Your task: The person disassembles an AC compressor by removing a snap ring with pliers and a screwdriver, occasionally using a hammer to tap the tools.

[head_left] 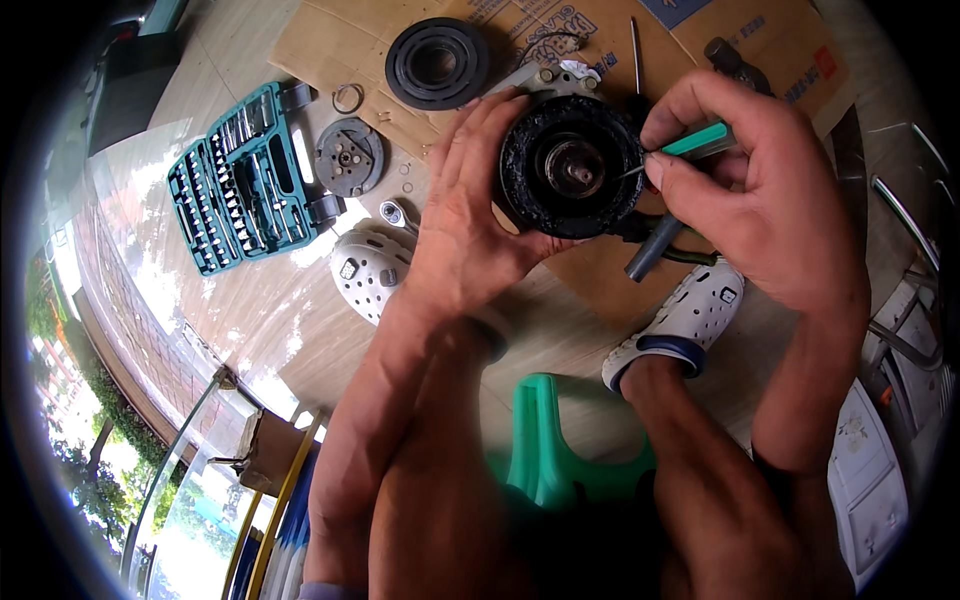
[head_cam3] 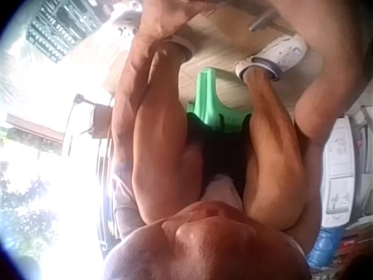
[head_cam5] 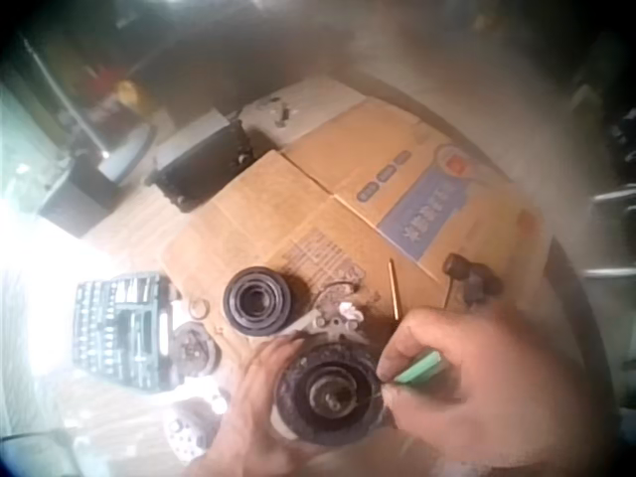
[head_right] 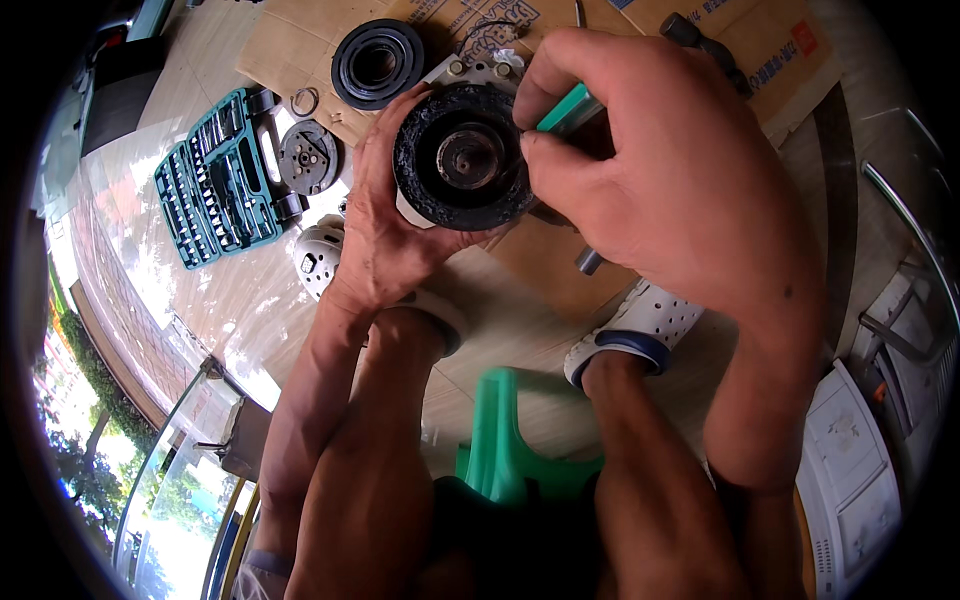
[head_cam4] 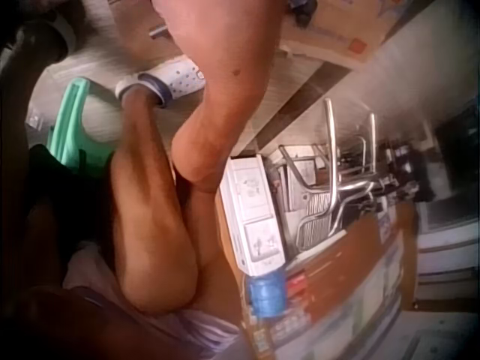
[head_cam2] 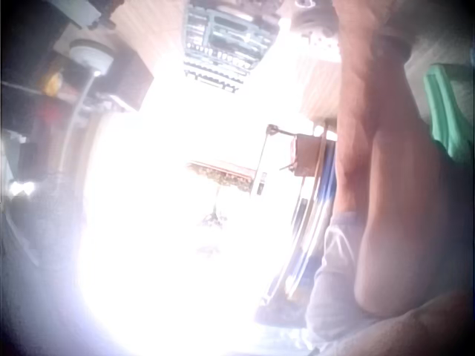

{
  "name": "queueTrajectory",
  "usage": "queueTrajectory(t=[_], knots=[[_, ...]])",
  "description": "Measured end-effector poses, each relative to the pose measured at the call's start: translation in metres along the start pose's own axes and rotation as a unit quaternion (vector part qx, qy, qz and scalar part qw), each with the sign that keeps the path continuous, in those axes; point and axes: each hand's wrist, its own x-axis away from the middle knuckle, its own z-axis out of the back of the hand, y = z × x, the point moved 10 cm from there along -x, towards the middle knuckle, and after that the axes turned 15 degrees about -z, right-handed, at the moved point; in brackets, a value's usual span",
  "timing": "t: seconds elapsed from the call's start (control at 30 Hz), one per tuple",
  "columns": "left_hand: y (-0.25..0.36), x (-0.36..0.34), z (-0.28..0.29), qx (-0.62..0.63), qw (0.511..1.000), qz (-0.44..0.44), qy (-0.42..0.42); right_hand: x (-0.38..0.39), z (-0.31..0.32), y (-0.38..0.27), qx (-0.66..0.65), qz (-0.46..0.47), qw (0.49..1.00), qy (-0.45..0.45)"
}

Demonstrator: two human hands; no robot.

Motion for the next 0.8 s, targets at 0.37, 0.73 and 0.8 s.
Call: queueTrajectory(t=[0.37,0.73,0.8], knots=[[0.018,-0.043,0.038,0.092,0.980,0.022,-0.176,0.016,0.003,-0.011,-0.040,0.147,0.988,-0.030],[0.083,-0.109,-0.004,0.184,0.920,-0.170,-0.300,0.032,0.001,-0.022,-0.017,0.216,0.970,0.111],[0.077,-0.109,-0.016,0.178,0.921,-0.126,-0.324,0.037,-0.004,-0.027,-0.031,0.217,0.969,0.111]])
